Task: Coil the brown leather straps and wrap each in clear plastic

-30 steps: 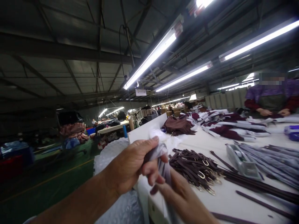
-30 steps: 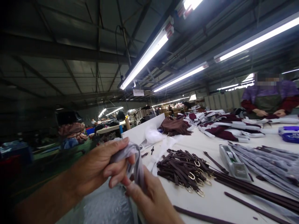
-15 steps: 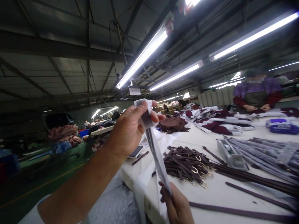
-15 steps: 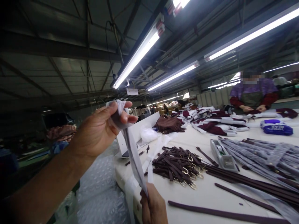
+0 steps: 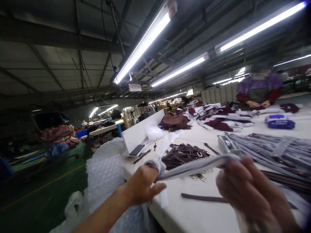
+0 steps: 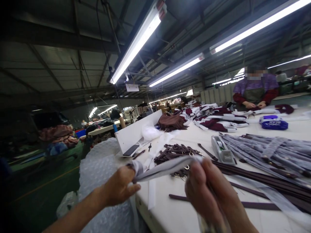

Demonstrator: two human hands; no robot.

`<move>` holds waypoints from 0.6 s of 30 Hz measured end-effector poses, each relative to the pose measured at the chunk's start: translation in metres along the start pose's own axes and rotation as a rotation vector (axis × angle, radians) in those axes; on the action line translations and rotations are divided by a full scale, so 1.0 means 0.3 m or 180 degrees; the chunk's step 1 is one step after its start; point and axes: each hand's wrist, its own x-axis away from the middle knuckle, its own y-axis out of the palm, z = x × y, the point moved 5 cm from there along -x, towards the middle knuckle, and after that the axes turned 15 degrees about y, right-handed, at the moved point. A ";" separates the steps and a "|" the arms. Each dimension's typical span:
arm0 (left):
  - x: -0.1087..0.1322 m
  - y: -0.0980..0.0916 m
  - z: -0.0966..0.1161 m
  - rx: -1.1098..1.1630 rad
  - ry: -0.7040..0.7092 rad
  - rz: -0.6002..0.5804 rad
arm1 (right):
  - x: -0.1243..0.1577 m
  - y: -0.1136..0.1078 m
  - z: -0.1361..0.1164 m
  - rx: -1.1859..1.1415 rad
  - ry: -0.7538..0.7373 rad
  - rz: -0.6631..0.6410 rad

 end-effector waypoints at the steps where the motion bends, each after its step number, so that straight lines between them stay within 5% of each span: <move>1: 0.035 0.051 0.018 0.0002 -0.0050 -0.0169 | -0.061 -0.002 -0.012 -0.0212 0.0060 -0.0046; 3: 0.085 0.127 0.056 0.0271 -0.0378 -0.0355 | -0.181 0.013 0.008 -0.1392 0.0138 -0.0162; 5: 0.107 0.161 0.084 0.1255 -0.1090 -0.0139 | -0.263 0.060 0.077 -0.1843 0.0205 -0.0145; 7: 0.092 0.157 0.103 0.2338 -0.1681 0.0384 | -0.288 0.137 0.176 -0.1709 0.0396 -0.0258; 11: 0.016 0.107 0.080 0.3554 -0.2140 0.1367 | -0.218 0.277 0.354 -0.1300 0.0928 -0.0847; 18: -0.004 0.119 -0.003 0.4115 -0.2396 0.2119 | -0.236 0.220 0.452 -0.1443 0.0877 -0.0837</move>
